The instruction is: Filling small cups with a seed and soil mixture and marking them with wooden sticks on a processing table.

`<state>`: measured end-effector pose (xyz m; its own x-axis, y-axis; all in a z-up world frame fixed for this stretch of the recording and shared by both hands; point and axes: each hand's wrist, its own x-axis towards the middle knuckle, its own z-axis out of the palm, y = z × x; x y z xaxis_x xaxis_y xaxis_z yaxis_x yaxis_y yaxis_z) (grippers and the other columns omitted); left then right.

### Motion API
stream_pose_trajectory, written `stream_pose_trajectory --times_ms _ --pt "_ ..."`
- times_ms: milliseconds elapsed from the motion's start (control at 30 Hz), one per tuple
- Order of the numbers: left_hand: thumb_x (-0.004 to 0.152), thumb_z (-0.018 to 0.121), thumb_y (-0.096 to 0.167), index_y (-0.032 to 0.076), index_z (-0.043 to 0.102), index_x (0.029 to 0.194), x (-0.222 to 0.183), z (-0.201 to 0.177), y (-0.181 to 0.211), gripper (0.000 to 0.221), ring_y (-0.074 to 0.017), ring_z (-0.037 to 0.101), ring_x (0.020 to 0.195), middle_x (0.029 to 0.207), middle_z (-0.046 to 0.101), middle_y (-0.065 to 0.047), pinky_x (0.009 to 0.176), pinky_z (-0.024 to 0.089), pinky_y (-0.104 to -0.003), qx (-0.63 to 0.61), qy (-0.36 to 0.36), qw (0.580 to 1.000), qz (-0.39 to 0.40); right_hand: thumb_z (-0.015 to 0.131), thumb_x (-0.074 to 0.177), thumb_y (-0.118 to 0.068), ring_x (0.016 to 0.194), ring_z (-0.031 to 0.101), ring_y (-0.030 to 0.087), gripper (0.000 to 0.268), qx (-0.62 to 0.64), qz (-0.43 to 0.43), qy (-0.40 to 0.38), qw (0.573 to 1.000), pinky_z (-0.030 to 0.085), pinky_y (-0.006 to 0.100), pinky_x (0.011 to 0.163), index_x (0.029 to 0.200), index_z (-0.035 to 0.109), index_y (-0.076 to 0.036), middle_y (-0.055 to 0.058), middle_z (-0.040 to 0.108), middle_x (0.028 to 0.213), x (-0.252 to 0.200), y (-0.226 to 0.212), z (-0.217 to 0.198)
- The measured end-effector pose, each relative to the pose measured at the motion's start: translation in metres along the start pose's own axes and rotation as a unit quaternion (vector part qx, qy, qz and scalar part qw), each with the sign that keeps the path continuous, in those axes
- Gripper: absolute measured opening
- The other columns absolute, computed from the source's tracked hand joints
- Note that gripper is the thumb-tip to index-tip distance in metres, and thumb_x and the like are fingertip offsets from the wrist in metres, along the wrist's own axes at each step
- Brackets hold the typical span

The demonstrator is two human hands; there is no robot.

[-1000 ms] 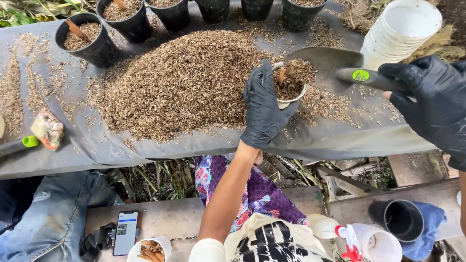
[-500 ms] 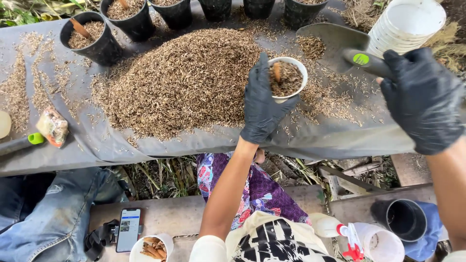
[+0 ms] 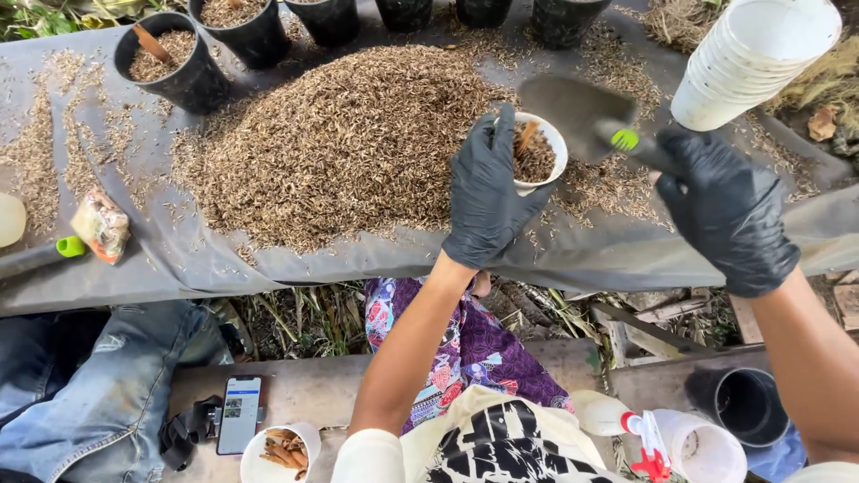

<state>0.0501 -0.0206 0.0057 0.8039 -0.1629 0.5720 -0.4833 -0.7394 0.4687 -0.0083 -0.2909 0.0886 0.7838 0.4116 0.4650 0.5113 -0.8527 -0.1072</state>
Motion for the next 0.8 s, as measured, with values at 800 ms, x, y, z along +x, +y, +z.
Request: stream_pose_trajectory --times_ms 800 --pt "0.088 0.079 0.065 0.018 0.013 0.167 0.004 -0.004 0.011 0.114 -0.0384 0.047 0.144 0.157 0.038 -0.023 0.116 0.045 -0.052 -0.017 0.017 1.000 0.006 0.078 0.099 -0.010 0.097 0.071 0.042 0.048 -0.076 0.035 0.017 0.996 0.059 0.048 0.082 0.144 0.067 0.005 0.026 0.072 0.117 -0.033 0.008 0.004"
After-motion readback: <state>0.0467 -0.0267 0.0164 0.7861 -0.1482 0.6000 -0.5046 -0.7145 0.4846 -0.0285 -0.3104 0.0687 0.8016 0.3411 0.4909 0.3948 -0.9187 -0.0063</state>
